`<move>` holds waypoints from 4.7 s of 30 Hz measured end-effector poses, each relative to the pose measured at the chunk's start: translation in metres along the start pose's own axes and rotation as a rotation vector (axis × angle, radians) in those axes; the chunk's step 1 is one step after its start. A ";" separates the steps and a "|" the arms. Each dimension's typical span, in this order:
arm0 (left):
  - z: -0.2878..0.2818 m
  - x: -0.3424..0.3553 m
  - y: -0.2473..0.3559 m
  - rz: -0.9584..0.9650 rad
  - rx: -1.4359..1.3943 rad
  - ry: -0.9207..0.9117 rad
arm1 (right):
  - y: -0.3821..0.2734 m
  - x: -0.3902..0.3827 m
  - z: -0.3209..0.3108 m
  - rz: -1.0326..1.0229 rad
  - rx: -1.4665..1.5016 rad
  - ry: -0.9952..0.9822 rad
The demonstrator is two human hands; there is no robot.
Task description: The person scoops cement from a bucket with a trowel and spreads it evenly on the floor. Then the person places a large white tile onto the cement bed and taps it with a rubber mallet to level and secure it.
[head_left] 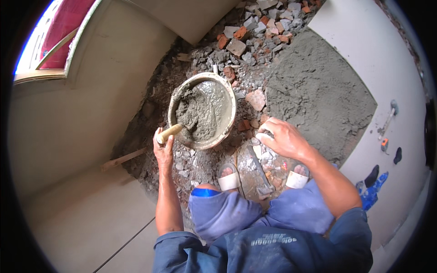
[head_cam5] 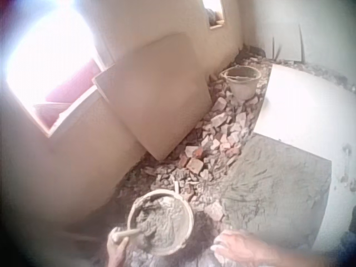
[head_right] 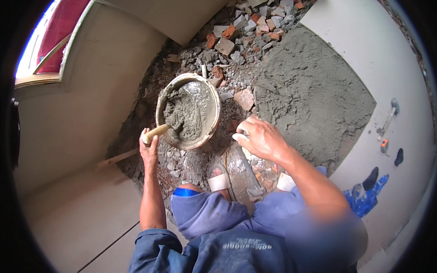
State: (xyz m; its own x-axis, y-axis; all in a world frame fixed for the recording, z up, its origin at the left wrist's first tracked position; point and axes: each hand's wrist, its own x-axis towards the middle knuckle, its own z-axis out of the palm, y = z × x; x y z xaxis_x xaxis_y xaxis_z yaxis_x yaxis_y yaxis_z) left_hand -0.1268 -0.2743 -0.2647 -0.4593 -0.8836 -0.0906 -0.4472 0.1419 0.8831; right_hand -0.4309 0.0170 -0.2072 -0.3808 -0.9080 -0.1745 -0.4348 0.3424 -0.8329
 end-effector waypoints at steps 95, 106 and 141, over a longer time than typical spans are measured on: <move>0.009 0.058 -0.097 -0.285 -0.636 0.182 | 0.113 -0.050 0.006 0.182 -0.978 0.273; 0.017 0.065 -0.081 -0.222 -0.577 0.207 | -0.027 0.091 -0.028 -0.137 -1.056 0.079; 0.026 0.027 -0.105 -0.216 -0.786 0.214 | 0.020 -0.005 -0.035 0.156 -0.566 0.148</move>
State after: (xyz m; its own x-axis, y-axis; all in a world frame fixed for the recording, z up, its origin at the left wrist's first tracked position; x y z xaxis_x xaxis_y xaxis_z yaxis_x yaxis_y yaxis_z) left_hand -0.1122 -0.3018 -0.3719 -0.2346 -0.9325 -0.2748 0.1920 -0.3215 0.9272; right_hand -0.4659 0.0365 -0.2048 -0.5668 -0.8076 -0.1629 -0.7160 0.5807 -0.3876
